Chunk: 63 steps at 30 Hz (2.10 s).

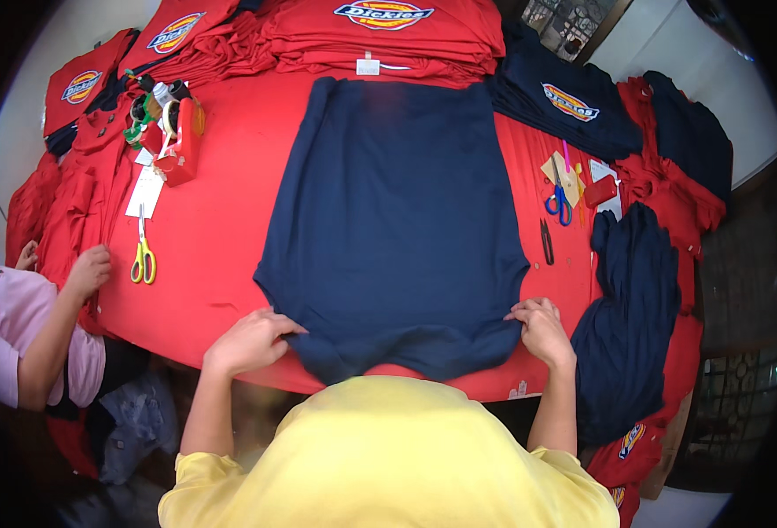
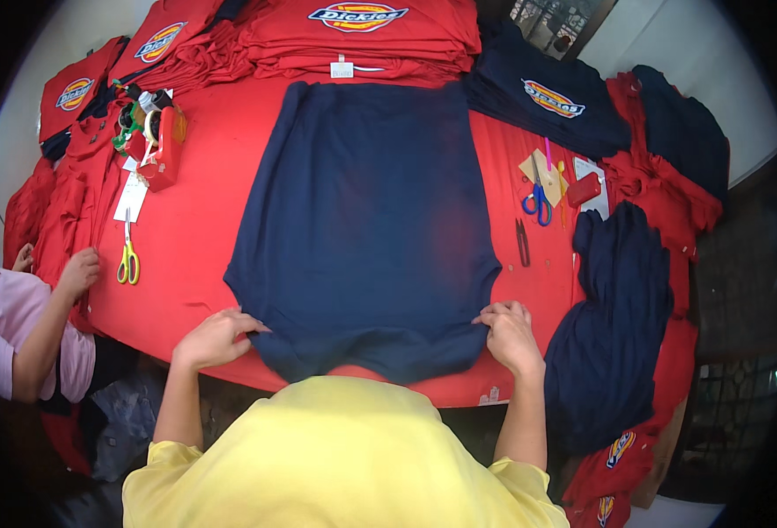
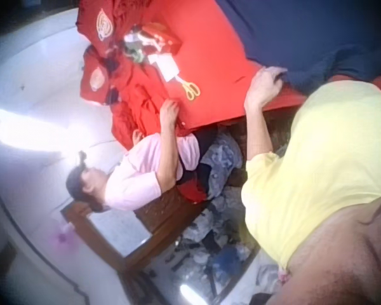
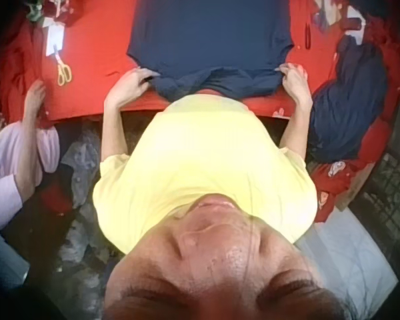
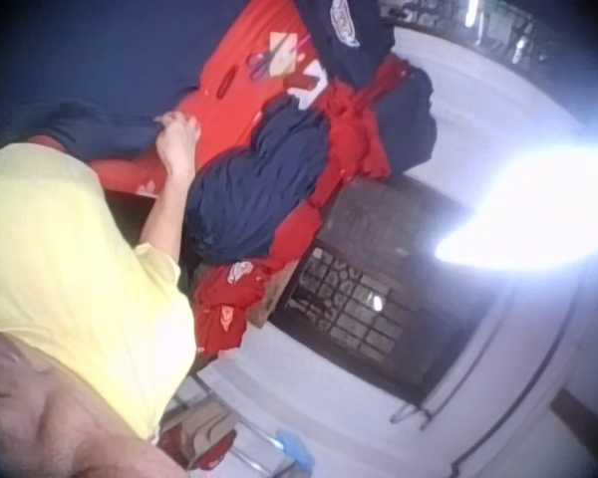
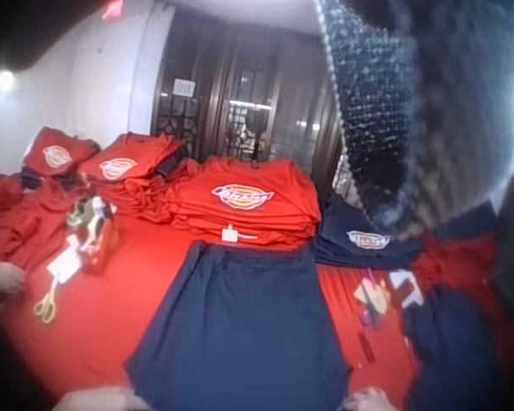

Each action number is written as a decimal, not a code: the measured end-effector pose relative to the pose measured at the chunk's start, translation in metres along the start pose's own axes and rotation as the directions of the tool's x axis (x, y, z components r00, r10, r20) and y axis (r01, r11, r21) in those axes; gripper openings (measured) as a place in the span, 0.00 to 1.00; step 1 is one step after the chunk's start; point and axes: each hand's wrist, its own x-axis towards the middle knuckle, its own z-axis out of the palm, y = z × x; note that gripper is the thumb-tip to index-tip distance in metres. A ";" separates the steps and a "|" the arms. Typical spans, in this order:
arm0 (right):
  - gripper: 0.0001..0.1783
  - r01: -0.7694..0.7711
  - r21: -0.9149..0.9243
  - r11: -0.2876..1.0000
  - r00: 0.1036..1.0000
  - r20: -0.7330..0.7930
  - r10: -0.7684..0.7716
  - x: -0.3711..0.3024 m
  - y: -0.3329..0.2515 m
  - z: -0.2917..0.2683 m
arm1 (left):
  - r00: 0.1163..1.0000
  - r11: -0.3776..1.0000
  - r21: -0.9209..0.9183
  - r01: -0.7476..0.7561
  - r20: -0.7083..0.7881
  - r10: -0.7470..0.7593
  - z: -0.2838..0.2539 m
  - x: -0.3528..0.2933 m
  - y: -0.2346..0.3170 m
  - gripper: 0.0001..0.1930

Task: The person picks up dark navy shirts one at a time from a stack on a table, spreads them out to check the fabric and seams, and uses a small tool to scrape at or clean parts of the material.

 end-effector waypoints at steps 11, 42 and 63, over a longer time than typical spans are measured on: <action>0.44 0.677 -0.188 0.712 0.691 -0.173 -0.702 0.116 -0.138 0.091 | 0.907 0.923 0.377 0.076 -0.411 0.093 0.063 0.122 -0.005 0.27; 0.28 -0.242 -0.340 0.909 0.886 -0.459 0.064 0.126 0.014 0.034 | 0.961 0.948 0.315 -0.044 -0.245 0.126 0.054 0.149 0.013 0.46; 0.14 -0.307 0.381 0.872 0.330 -0.817 0.473 0.177 0.183 -0.034 | 0.964 0.960 0.270 -0.074 -0.225 0.138 0.050 0.153 0.023 0.46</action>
